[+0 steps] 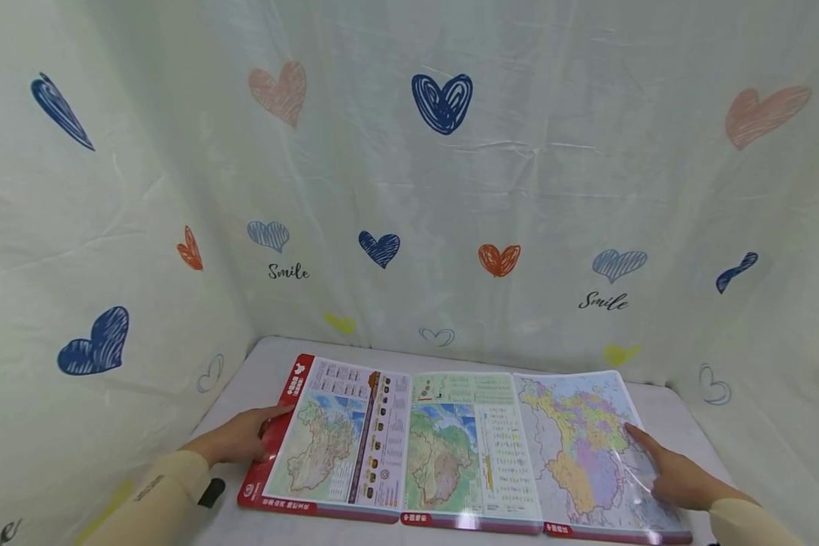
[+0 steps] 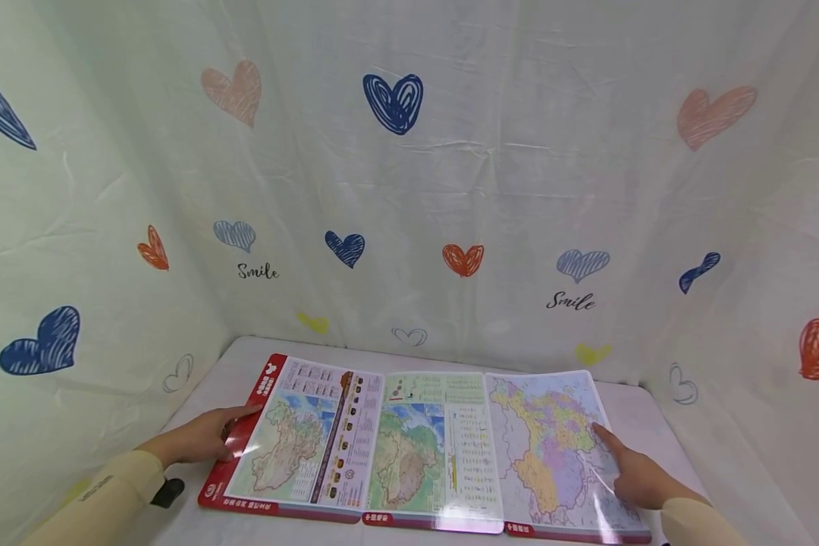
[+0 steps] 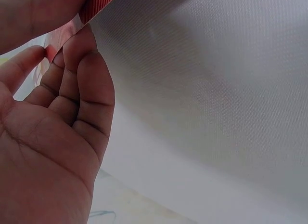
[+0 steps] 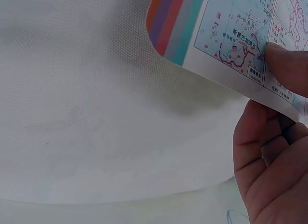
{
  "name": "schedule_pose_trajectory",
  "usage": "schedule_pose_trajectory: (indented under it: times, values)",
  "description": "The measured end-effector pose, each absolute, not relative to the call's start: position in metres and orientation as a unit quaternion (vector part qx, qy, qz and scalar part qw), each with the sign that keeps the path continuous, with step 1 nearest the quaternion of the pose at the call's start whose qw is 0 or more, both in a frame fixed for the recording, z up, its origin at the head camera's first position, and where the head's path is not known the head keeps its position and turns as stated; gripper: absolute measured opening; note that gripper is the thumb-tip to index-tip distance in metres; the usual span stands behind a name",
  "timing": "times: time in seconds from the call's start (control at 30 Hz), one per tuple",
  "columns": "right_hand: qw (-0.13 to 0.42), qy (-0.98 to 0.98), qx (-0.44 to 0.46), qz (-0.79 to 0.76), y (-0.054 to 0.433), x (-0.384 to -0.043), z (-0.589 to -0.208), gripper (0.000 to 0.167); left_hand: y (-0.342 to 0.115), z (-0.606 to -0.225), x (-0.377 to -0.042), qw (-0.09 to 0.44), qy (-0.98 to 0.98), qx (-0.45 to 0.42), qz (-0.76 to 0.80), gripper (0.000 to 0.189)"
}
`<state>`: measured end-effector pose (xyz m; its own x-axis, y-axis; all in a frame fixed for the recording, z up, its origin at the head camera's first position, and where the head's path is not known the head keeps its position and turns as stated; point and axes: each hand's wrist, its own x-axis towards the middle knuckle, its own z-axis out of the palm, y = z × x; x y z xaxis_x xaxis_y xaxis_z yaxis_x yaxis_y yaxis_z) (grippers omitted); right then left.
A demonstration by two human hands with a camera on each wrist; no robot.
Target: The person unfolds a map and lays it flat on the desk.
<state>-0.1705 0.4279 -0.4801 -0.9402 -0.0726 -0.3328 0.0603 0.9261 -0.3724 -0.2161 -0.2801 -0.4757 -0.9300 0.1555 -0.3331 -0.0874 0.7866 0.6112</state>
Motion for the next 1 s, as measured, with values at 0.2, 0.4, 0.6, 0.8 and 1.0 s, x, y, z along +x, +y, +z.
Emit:
schedule_pose_trajectory:
  times: [0.2,0.4,0.6,0.8,1.0]
  values:
    - [0.192,0.961,0.023,-0.197,0.43,-0.173,-0.486,0.097,-0.283,-0.478,-0.217,0.184,0.925,0.023,0.331,0.094]
    - [0.188,0.962,0.018,-0.195,0.434,-0.172,-0.493,0.094,-0.284,-0.48,-0.218,0.189,0.919,0.022,0.344,0.091]
    - [0.196,0.962,0.028,-0.188,0.434,-0.173,-0.496,0.095,-0.283,-0.484,-0.217,0.19,0.912,0.021,0.362,0.093]
    - [0.182,0.966,0.0,-0.183,0.437,-0.172,-0.502,0.097,-0.282,-0.485,-0.218,0.19,0.913,0.013,0.361,0.095]
    - [0.193,0.964,-0.001,-0.182,0.44,-0.174,-0.508,0.098,-0.281,-0.484,-0.22,0.187,0.918,0.008,0.35,0.096]
